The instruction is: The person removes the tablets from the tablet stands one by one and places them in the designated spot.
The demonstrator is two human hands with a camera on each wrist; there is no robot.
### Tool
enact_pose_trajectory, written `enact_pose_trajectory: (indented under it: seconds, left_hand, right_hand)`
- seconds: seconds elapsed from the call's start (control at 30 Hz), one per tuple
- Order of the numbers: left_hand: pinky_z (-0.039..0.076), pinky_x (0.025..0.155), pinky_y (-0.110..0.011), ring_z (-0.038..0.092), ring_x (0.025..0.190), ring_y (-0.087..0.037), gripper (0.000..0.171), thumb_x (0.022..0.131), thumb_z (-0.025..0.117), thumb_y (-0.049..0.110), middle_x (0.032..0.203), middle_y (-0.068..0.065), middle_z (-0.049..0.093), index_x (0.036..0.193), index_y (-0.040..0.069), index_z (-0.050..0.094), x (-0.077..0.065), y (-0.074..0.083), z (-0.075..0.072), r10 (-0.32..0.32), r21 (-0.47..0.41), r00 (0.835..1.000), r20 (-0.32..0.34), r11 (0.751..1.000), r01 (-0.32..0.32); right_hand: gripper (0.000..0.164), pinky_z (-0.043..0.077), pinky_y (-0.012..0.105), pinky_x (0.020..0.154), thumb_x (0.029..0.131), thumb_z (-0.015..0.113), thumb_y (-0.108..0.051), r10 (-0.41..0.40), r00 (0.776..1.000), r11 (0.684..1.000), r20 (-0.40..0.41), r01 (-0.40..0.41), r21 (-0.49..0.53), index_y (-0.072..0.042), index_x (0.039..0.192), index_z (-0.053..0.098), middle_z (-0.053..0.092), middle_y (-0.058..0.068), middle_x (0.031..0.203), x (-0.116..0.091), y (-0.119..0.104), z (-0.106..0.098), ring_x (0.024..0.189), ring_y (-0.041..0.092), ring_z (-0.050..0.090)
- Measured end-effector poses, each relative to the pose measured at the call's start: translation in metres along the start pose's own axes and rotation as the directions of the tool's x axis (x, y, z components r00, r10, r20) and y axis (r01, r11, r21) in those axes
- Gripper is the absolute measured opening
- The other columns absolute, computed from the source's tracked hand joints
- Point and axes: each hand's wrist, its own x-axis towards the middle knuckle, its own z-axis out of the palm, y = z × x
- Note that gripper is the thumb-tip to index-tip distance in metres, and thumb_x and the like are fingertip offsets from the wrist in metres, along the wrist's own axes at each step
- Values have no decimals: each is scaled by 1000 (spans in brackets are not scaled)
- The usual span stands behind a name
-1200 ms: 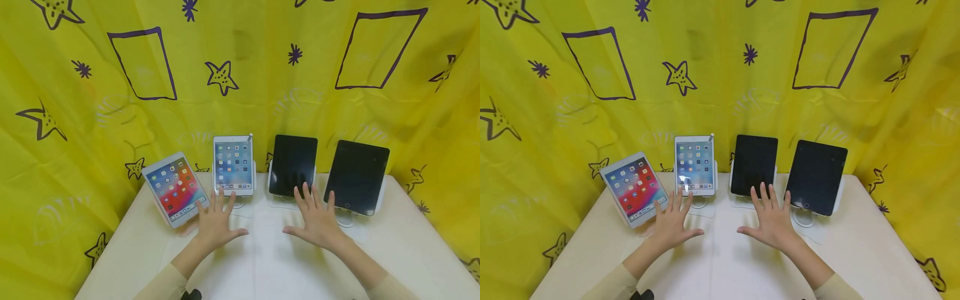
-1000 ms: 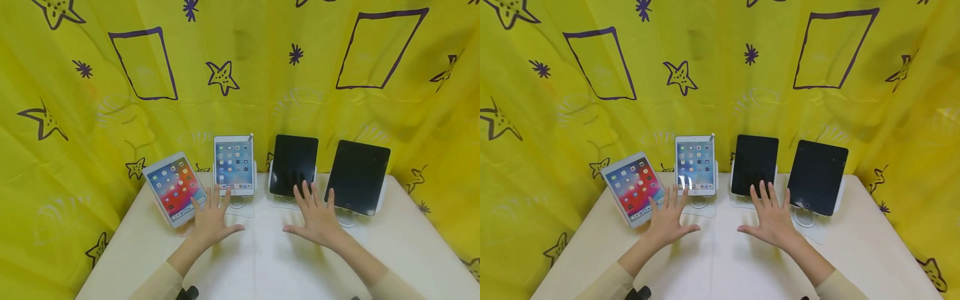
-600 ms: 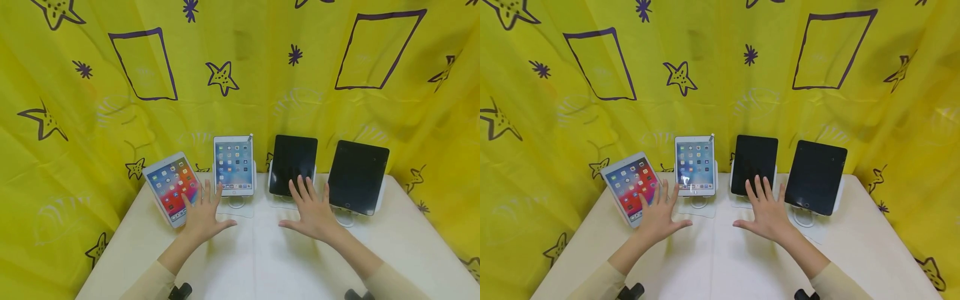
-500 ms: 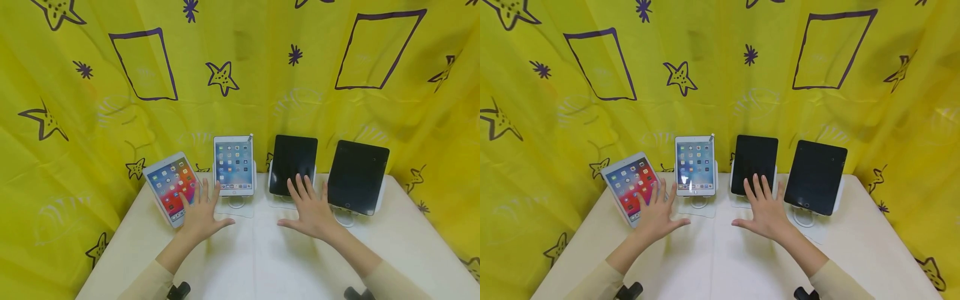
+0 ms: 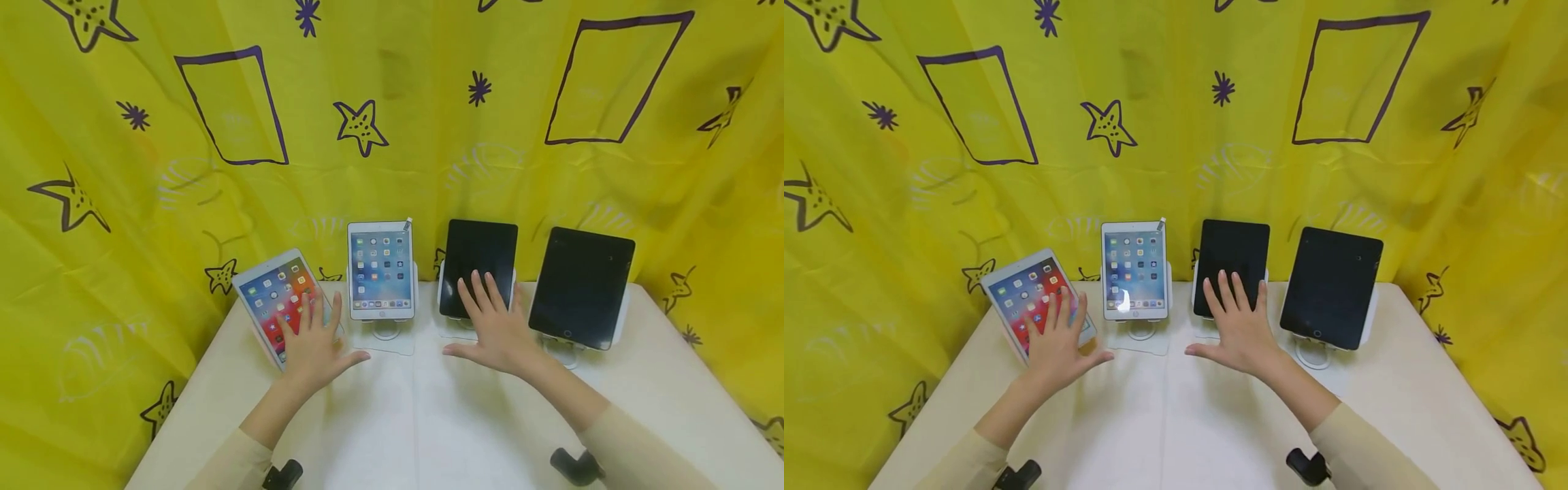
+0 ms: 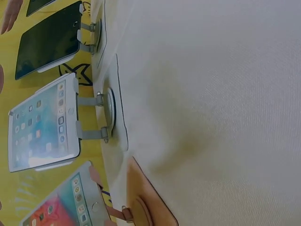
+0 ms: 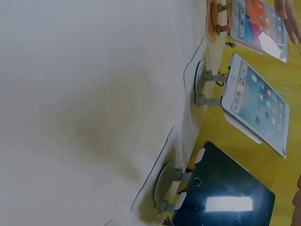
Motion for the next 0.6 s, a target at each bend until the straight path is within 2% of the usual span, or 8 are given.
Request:
enact_pose_trajectory:
  seconds: [0.17, 0.4, 0.6]
  left_hand:
    - [4, 100, -78, 6, 142, -45, 110, 69, 60, 74, 157, -20, 10, 153, 18, 16, -1, -5, -3, -10, -8, 1000, -14, 1000, 10]
    - [9, 98, -77, 6, 141, -47, 108, 70, 60, 73, 157, -20, 10, 153, 19, 15, -5, -14, -5, -12, -12, 1000, -28, 1000, 12]
    - [6, 97, -80, 7, 141, -47, 107, 69, 65, 69, 156, -22, 12, 151, 17, 20, -10, -23, -2, -9, -27, 997, -79, 1000, 7]
  right_hand:
    - [110, -10, 69, 105, 74, 47, -80, -15, 1000, 1000, -1, 15, -20, -14, 153, 8, 2, 16, 158, 8, -4, -2, 144, 40, 6]
    - [109, -7, 70, 106, 74, 51, -77, -42, 999, 999, -23, 42, -5, -10, 152, 16, 5, 18, 157, 17, -14, -2, 143, 40, 9]
    - [108, -4, 70, 106, 75, 51, -77, -57, 998, 998, -22, 57, -24, -11, 152, 14, 7, 18, 157, 25, -25, -2, 144, 38, 8]
